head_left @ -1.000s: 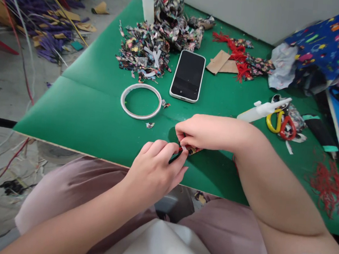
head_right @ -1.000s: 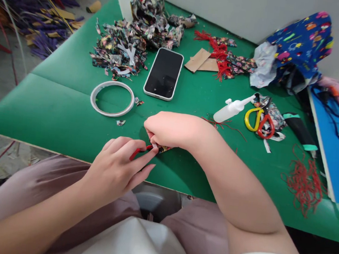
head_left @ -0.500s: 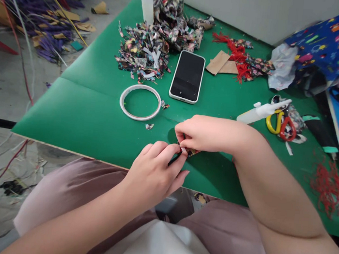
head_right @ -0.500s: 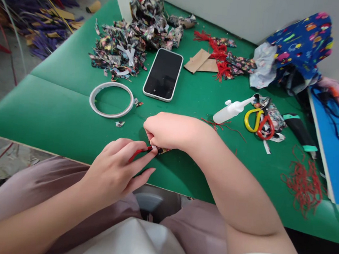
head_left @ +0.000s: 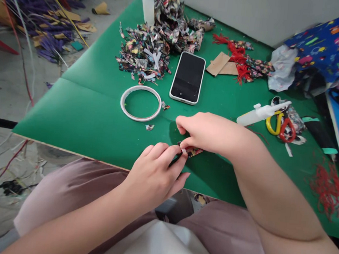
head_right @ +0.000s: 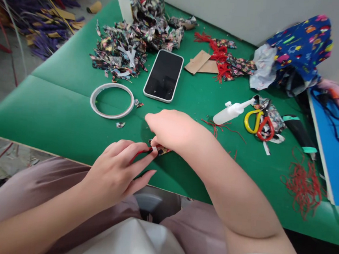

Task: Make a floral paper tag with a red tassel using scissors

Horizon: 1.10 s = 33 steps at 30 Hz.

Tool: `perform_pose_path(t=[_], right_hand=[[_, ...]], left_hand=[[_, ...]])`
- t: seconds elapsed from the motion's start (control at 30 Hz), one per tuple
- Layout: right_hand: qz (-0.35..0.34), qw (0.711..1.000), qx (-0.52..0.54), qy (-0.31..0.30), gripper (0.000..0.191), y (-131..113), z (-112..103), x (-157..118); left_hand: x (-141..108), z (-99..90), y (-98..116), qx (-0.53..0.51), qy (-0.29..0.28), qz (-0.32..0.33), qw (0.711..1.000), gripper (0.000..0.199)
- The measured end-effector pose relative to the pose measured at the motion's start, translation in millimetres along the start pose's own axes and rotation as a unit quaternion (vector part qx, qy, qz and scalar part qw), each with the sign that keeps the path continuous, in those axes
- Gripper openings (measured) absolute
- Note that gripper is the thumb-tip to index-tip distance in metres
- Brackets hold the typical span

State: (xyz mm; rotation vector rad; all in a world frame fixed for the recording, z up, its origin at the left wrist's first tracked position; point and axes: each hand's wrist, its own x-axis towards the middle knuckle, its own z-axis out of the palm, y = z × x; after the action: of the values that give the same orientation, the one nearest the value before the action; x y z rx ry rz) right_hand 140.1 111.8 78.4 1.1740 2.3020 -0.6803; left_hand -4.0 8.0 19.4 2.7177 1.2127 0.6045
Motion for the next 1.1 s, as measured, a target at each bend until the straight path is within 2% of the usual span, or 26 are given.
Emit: perform_pose_path(t=[0.1, 0.2, 0.33, 0.5, 0.63, 0.73, 0.93, 1.1], right_hand=[[-0.007, 1.0, 0.021, 0.017, 0.034, 7, -1, -1], [-0.04, 0.996, 0.06, 0.042, 0.023, 13, -8, -6], [-0.012, 0.99, 0.051, 0.13, 0.022, 16, -17, -14], [-0.004, 0.993, 0.016, 0.115, 0.023, 15, -19, -18], [-0.012, 0.991, 0.015, 0.131, 0.023, 14, -19, -22], [-0.011, 0.99, 0.014, 0.137, 0.023, 14, -19, -23], [0.008, 0.992, 0.011, 0.125, 0.024, 12, -19, -25], [-0.008, 0.992, 0.016, 0.126, 0.023, 10, -19, -28]], left_hand=[[0, 0.1, 0, 0.006, 0.006, -0.003, 1.0, 0.031], [-2, 0.8, -1, 0.008, 0.017, -0.005, 1.0, 0.032], [-4, 2.7, -3, -0.003, 0.023, 0.0, 1.0, 0.031], [-1, 3.1, -6, -0.029, 0.005, 0.001, 1.0, 0.033], [3, -3.1, -10, -0.078, -0.031, -0.011, 0.996, 0.038], [5, -7.5, -14, -0.104, -0.036, -0.036, 0.993, 0.033], [6, -4.6, -17, -0.071, -0.043, -0.016, 0.996, 0.031], [8, -2.0, -16, -0.036, -0.03, 0.006, 0.999, 0.029]])
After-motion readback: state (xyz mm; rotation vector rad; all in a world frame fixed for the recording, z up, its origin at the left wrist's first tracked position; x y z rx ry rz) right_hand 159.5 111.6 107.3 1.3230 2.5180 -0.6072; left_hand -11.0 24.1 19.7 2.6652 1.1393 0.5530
